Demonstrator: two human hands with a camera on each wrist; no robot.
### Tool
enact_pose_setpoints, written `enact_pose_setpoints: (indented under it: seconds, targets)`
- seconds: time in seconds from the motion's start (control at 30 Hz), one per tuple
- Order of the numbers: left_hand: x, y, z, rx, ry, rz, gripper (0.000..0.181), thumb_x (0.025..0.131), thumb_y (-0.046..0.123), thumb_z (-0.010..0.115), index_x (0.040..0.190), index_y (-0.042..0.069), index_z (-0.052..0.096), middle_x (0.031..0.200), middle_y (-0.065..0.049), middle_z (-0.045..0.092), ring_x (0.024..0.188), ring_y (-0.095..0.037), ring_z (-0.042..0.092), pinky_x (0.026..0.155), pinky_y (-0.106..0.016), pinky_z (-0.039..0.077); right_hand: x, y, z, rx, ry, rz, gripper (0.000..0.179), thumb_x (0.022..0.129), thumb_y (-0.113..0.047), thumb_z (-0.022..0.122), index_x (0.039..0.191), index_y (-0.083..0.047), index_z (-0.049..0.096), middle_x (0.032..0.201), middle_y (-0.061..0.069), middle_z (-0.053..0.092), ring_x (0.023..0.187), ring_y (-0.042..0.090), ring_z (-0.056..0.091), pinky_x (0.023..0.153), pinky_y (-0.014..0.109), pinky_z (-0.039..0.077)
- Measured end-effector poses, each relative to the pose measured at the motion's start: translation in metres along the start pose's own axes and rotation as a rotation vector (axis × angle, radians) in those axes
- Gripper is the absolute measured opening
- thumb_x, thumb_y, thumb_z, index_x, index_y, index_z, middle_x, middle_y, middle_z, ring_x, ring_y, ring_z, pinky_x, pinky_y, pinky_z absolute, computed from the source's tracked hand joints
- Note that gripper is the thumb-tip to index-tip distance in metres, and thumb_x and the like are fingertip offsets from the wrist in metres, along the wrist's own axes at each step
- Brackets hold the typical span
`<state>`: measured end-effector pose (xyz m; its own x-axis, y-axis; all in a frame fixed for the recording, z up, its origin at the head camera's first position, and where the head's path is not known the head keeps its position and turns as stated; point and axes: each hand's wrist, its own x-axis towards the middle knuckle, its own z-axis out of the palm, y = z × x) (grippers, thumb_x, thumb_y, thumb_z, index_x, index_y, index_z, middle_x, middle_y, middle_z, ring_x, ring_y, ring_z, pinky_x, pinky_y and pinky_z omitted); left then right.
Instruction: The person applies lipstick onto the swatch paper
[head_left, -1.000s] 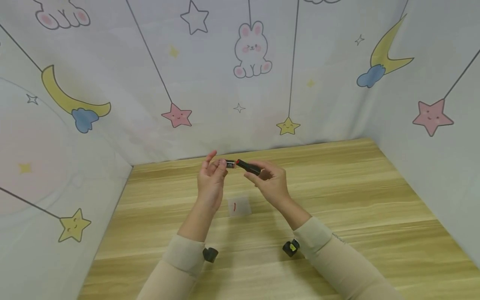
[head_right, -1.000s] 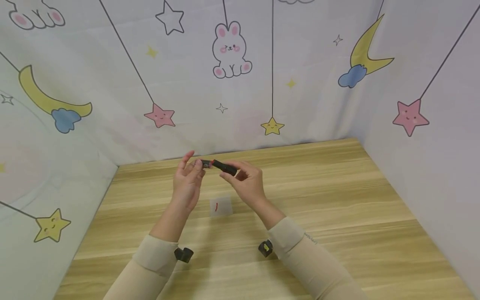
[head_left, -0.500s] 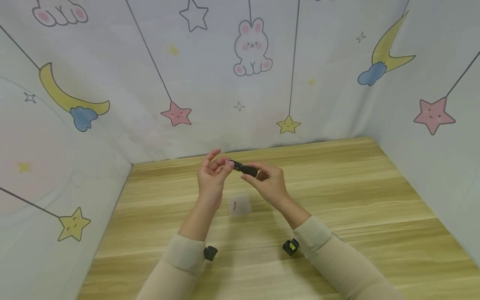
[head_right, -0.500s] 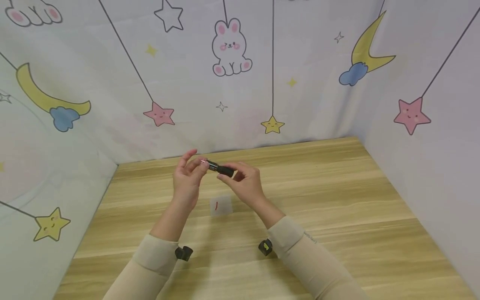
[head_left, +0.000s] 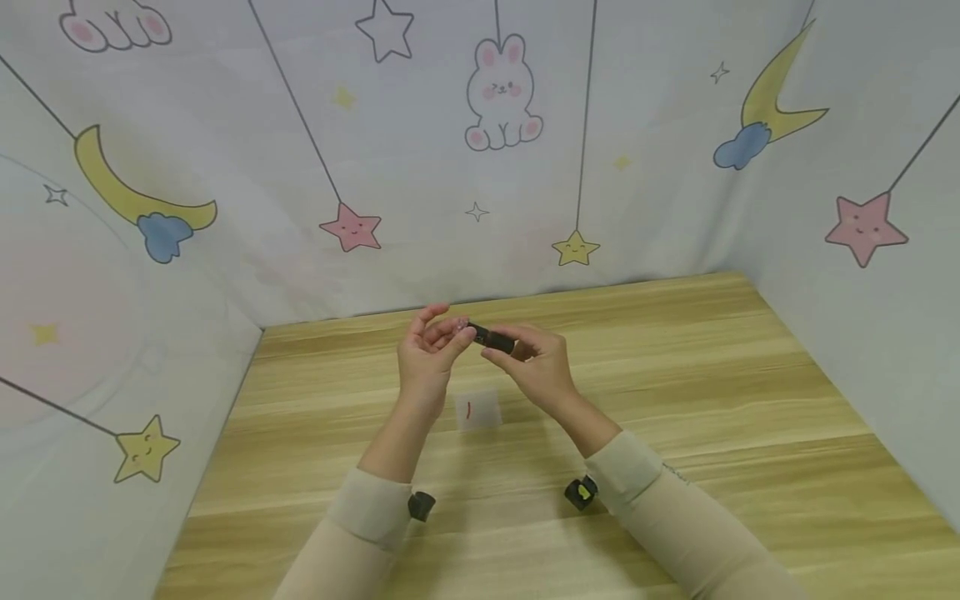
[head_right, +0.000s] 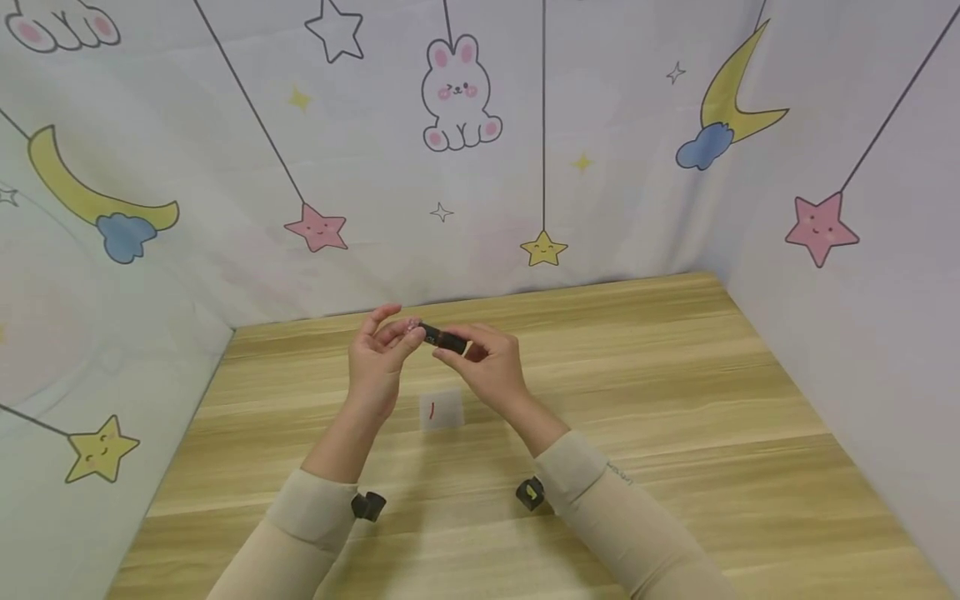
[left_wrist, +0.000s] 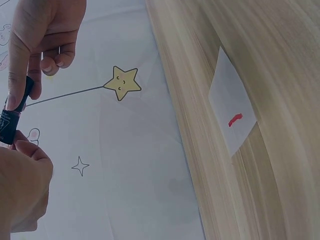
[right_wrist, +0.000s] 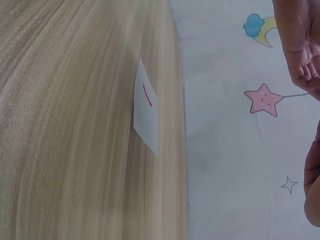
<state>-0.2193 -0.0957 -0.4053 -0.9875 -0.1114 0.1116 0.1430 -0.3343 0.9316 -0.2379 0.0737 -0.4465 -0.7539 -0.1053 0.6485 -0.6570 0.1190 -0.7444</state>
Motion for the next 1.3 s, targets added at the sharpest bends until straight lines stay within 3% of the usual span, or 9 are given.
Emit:
enact_pose_setpoints:
  seconds: [0.1, 0.33, 0.57, 0.7, 0.87, 1.0, 1.13, 1.3]
  targets:
    - [0.000, 0.000, 0.000, -0.004, -0.003, 0.000, 0.042, 0.088, -0.008, 0.073, 0.122, 0.010, 0.057, 0.099, 0.001, 0.070, 0.094, -0.012, 0.068, 0.094, -0.028, 0.054, 0.001, 0.000, 0.001, -0.001, 0.010, -0.032, 0.027, 0.079, 0.001, 0.085, 0.104, -0.002, 0.078, 0.093, 0.011, 0.074, 0.053, 0.011, 0.054, 0.053, 0.022, 0.047]
    - [0.000, -0.002, -0.002, -0.025, -0.005, 0.006, 0.041, 0.087, -0.009, 0.073, 0.119, 0.011, 0.056, 0.097, 0.000, 0.069, 0.099, -0.015, 0.068, 0.096, -0.030, 0.052, 0.005, -0.040, 0.001, -0.023, 0.007, -0.037, 0.023, 0.077, 0.010, 0.082, 0.099, 0.009, 0.075, 0.090, 0.021, 0.072, 0.055, 0.017, 0.057, 0.052, 0.025, 0.049]
    - [-0.001, -0.001, -0.001, -0.019, 0.003, 0.025, 0.045, 0.085, -0.009, 0.076, 0.120, 0.010, 0.055, 0.095, 0.000, 0.070, 0.093, -0.013, 0.069, 0.090, -0.027, 0.055, 0.004, -0.041, 0.001, 0.017, -0.017, -0.010, 0.023, 0.079, 0.013, 0.079, 0.101, 0.011, 0.073, 0.092, 0.024, 0.071, 0.048, 0.018, 0.057, 0.048, 0.025, 0.051]
    - [-0.002, -0.002, 0.003, 0.072, -0.021, 0.090, 0.043, 0.083, -0.006, 0.080, 0.118, 0.008, 0.059, 0.094, 0.000, 0.071, 0.088, -0.012, 0.067, 0.081, -0.022, 0.055, 0.004, -0.039, 0.000, 0.006, -0.055, -0.019, 0.023, 0.079, 0.013, 0.079, 0.101, 0.010, 0.073, 0.095, 0.024, 0.072, 0.040, 0.013, 0.051, 0.041, 0.022, 0.045]
    - [-0.001, -0.007, 0.010, 0.275, -0.129, 0.216, 0.030, 0.081, 0.004, 0.085, 0.107, 0.001, 0.070, 0.094, -0.003, 0.071, 0.085, -0.015, 0.063, 0.077, -0.023, 0.051, -0.002, -0.011, -0.002, -0.081, -0.086, -0.038, 0.022, 0.078, 0.007, 0.083, 0.098, 0.005, 0.076, 0.094, 0.018, 0.073, 0.041, 0.012, 0.044, 0.042, 0.020, 0.037]
    - [0.000, -0.013, 0.016, 0.334, -0.193, 0.271, 0.022, 0.081, 0.009, 0.086, 0.097, -0.001, 0.074, 0.090, -0.005, 0.072, 0.084, -0.018, 0.063, 0.077, -0.026, 0.049, -0.007, 0.008, -0.008, -0.115, -0.073, -0.050, 0.023, 0.076, 0.003, 0.087, 0.096, 0.001, 0.078, 0.096, 0.013, 0.072, 0.045, 0.012, 0.043, 0.044, 0.021, 0.037]
    - [0.002, -0.018, 0.018, 0.372, -0.198, 0.228, 0.022, 0.082, 0.014, 0.086, 0.097, 0.002, 0.076, 0.090, -0.005, 0.073, 0.086, -0.021, 0.063, 0.077, -0.027, 0.049, -0.009, 0.015, -0.015, -0.154, -0.085, -0.066, 0.024, 0.075, -0.004, 0.089, 0.097, -0.005, 0.080, 0.095, 0.007, 0.072, 0.048, 0.009, 0.044, 0.045, 0.020, 0.038]
    - [0.006, -0.032, 0.020, 0.466, -0.231, 0.086, 0.025, 0.081, 0.023, 0.087, 0.099, 0.009, 0.077, 0.092, -0.002, 0.073, 0.086, -0.024, 0.064, 0.074, -0.026, 0.050, -0.012, 0.018, -0.025, -0.324, -0.153, -0.006, 0.024, 0.075, -0.016, 0.091, 0.095, -0.008, 0.079, 0.091, 0.003, 0.074, 0.058, 0.014, 0.054, 0.051, 0.022, 0.044]
